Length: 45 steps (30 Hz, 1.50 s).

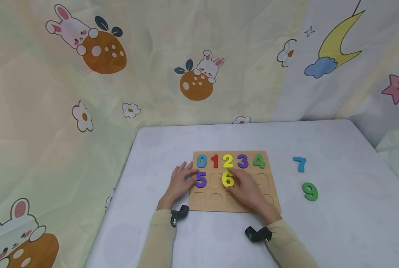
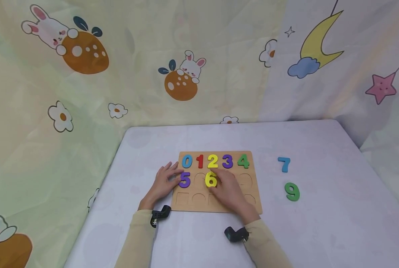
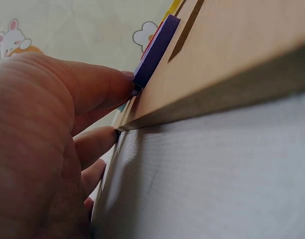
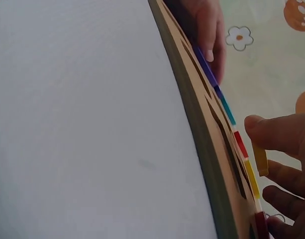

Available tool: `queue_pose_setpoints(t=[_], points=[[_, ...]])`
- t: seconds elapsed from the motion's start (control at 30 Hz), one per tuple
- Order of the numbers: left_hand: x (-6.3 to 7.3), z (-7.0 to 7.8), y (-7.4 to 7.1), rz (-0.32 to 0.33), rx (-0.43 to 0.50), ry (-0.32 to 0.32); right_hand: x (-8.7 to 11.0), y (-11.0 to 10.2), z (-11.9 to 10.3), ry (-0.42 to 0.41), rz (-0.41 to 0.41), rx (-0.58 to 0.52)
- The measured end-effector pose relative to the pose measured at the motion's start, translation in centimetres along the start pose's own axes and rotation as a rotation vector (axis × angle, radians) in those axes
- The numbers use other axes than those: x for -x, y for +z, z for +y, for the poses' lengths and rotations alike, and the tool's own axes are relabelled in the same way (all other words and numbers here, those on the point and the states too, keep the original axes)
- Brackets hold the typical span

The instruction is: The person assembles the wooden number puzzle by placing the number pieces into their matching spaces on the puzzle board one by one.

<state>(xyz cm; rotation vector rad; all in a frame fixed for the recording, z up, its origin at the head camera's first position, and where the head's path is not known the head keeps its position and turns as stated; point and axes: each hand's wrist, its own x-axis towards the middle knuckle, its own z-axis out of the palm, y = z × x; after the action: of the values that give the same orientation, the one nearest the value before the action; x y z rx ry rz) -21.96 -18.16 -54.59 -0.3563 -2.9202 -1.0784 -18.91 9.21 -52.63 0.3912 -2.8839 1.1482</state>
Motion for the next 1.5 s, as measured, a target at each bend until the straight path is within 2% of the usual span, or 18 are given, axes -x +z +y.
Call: queue_pose_setpoints(t=[0.33,0.5,0.97,1.5], points=[[0.1,0.1,0.0,-0.003,0.006,-0.004,-0.6,1.6,-0.1,-0.024,-0.001,0.012],[0.1,0.1,0.0,0.005,0.003,-0.004,-0.7,2.0,-0.5,-0.033,-0.014,-0.019],[0.0,0.0,0.0,-0.005,-0.002,-0.019,-1.4,2.7,-1.5,-0.035,-0.02,-0.004],[-0.2,0.2,0.0,-0.016,-0.026,-0.025,-1.5,3.2,-1.3,-0.072,0.037,0.016]])
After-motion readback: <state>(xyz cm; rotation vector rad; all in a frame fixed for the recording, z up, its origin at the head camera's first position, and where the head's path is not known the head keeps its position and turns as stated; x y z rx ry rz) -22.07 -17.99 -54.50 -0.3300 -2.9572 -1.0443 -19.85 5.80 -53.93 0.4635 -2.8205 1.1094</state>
